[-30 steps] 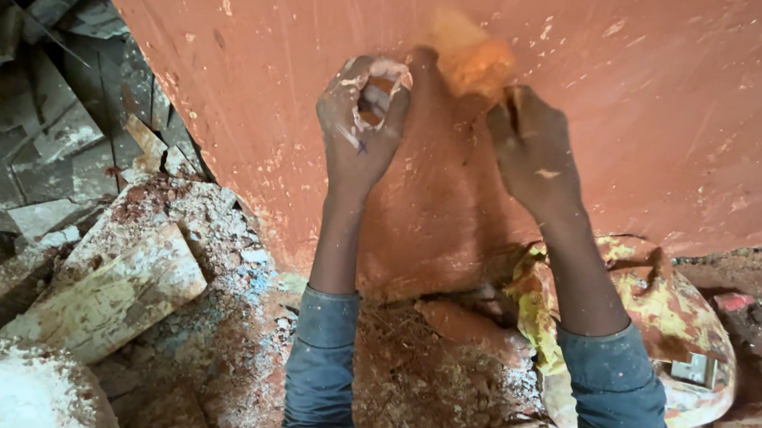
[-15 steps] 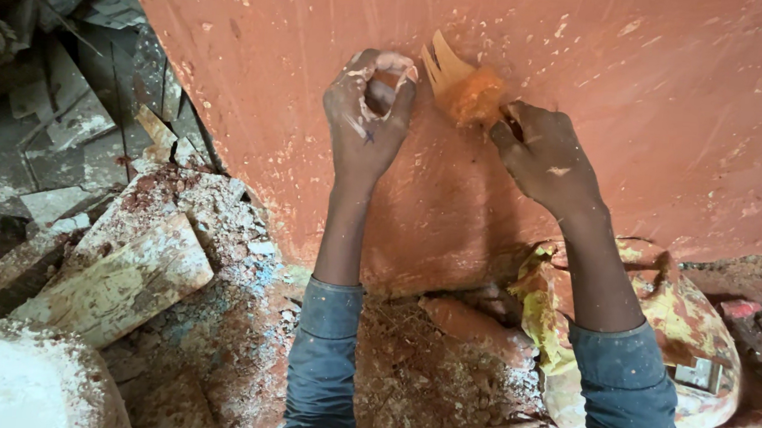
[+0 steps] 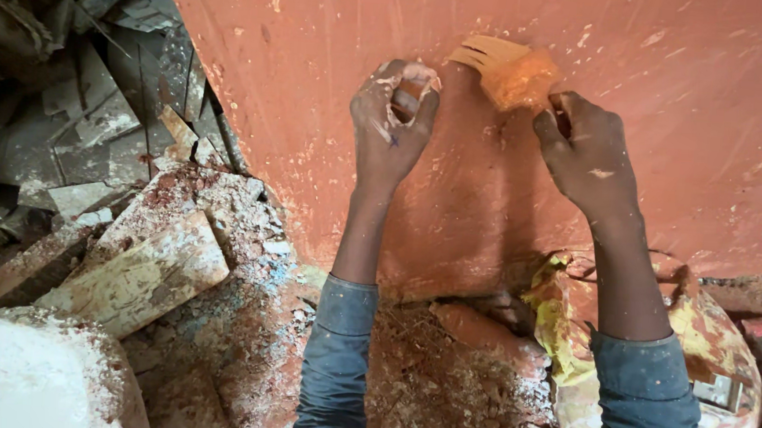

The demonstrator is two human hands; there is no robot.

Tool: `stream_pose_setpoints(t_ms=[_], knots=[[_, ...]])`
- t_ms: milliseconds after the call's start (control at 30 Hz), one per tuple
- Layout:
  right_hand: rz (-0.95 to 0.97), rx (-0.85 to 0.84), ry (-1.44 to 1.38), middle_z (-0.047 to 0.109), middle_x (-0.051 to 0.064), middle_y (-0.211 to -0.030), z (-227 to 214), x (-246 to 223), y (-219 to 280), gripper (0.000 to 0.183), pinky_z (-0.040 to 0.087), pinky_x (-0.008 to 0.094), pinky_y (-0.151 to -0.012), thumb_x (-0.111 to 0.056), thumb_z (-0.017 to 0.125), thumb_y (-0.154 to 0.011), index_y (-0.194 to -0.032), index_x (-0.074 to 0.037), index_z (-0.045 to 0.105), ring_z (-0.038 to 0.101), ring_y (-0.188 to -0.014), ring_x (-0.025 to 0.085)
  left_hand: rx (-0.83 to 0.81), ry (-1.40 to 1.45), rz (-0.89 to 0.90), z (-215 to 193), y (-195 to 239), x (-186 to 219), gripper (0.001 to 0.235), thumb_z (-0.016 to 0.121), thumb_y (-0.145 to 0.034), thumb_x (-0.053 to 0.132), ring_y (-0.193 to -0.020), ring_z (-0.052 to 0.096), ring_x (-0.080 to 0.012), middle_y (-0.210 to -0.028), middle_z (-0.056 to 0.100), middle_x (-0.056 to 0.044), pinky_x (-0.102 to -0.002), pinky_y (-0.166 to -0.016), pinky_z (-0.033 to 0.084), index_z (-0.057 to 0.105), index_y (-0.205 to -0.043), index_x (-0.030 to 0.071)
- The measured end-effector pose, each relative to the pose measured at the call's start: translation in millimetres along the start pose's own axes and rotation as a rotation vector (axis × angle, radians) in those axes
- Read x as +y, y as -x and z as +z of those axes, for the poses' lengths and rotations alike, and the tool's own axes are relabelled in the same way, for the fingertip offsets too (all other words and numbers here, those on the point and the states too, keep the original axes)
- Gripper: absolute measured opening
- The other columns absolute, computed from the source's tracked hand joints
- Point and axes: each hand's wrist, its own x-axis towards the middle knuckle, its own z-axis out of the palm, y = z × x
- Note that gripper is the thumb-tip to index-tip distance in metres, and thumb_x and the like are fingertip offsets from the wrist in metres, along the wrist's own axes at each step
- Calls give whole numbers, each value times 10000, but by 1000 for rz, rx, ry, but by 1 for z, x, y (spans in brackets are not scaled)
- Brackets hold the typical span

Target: The person applies a reddish plaster mixture to a brick wall using a sponge, smoothing the surface in repeated strokes. They periodically dip the sponge into a bucket of water to clean it and continue working on different sections of the wall.

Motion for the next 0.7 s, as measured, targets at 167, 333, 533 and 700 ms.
stream_pose_setpoints(t_ms=[167, 333, 533, 700], knots=[[-41, -40, 6, 489, 235, -695, -5, -2, 4, 309, 405, 468, -614, -219, 576, -1030, -878, 44, 522, 477, -605, 371, -5, 42, -15, -4, 0, 2, 111, 697, -899, 0, -659, 629, -88, -906, 710, -40, -244, -571, 488, 716, -995, 53], [-158, -79, 33, 528, 241, -742, -7, -5, 4, 276, 419, 473, -637, -227, 594, -1023, -959, 37, 548, 516, -646, 382, -7, 50, -29, -6, 0, 5, 113, 686, -902, 4, -650, 611, -73, -900, 706, -30, -235, -551, 460, 720, -998, 52], [-65, -169, 112, 561, 237, -674, -2, -9, 3, 282, 428, 492, -629, -250, 634, -976, -928, 27, 608, 542, -597, 394, -8, 49, 9, -6, 0, 5, 105, 699, -915, 5, -627, 570, -55, -877, 691, -23, -234, -554, 428, 726, -1008, 45], [-81, -10, 15, 548, 214, -691, -3, -7, 3, 267, 424, 472, -619, -221, 615, -1009, -923, 31, 597, 547, -603, 353, -4, 26, 10, -7, -1, 4, 79, 713, -914, 8, -592, 566, -49, -801, 664, -16, -233, -540, 417, 726, -986, 37]])
